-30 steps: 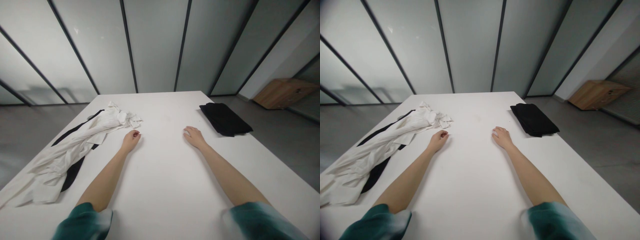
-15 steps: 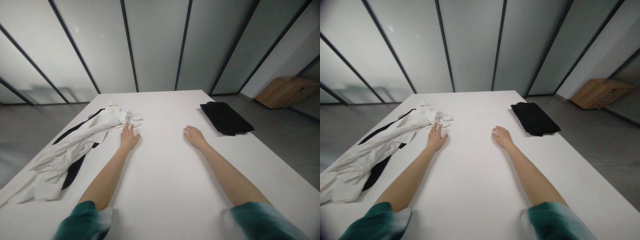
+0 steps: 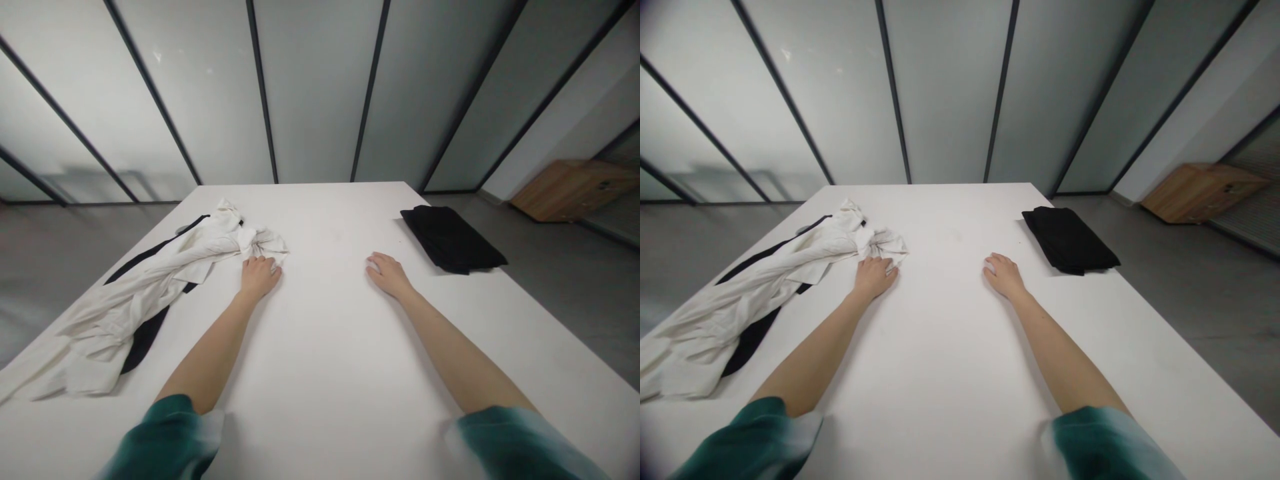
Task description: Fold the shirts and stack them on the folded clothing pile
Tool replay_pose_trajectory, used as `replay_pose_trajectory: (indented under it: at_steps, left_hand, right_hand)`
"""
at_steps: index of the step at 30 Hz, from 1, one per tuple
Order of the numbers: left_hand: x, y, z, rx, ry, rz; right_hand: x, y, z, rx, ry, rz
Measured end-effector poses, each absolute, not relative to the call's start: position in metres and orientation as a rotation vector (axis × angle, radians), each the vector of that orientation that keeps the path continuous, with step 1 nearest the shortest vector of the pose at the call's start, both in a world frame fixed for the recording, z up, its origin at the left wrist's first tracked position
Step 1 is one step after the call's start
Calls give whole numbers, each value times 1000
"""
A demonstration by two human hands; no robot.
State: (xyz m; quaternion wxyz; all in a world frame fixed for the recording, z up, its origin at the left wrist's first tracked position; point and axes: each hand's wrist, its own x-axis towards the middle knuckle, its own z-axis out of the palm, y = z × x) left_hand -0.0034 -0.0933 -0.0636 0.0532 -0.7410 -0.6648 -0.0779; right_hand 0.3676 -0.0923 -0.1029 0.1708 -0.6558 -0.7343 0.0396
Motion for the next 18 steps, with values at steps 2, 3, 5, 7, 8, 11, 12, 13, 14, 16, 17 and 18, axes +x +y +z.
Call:
replay_pose_trajectory:
  at_steps: [2, 3, 5, 7, 8, 11, 12, 13, 14, 16, 17, 18]
  left_hand:
    - [-6, -93, -65, -2186, -2039, -346]
    - [-8, -93, -66, -2153, -2040, -409]
    - [-11, -92, -69, -2139, -2039, -495]
    - [-13, -90, -71, -2173, -2060, -523]
    - [-13, -89, -71, -2180, -2089, -522]
    - [-13, -88, -67, -2126, -2246, -460]
    - [-13, -88, -65, -2109, -2302, -417]
    - [-13, -89, -63, -2105, -2342, -369]
    - [-13, -89, -61, -2114, -2353, -330]
    - [-15, -91, -59, -2128, -2294, -328]
    - [-15, -91, -59, -2124, -2242, -361]
    - [-16, -91, -60, -2122, -2191, -402]
  right_hand:
    - [368, -92, -103, -1860, -2085, 111]
    - [368, -92, -103, -1858, -2085, 111]
    - [368, -93, -103, -1854, -2086, 118]
    - [368, -93, -102, -1853, -2088, 129]
    - [368, -93, -102, -1851, -2089, 134]
    - [369, -92, -103, -1840, -2084, 137]
    - [369, -92, -104, -1834, -2078, 135]
    - [370, -91, -105, -1827, -2074, 133]
    - [370, -91, -105, -1821, -2070, 132]
    - [370, -90, -106, -1814, -2067, 134]
    - [371, -90, -107, -1815, -2067, 134]
    - [371, -90, -107, -1816, -2068, 133]
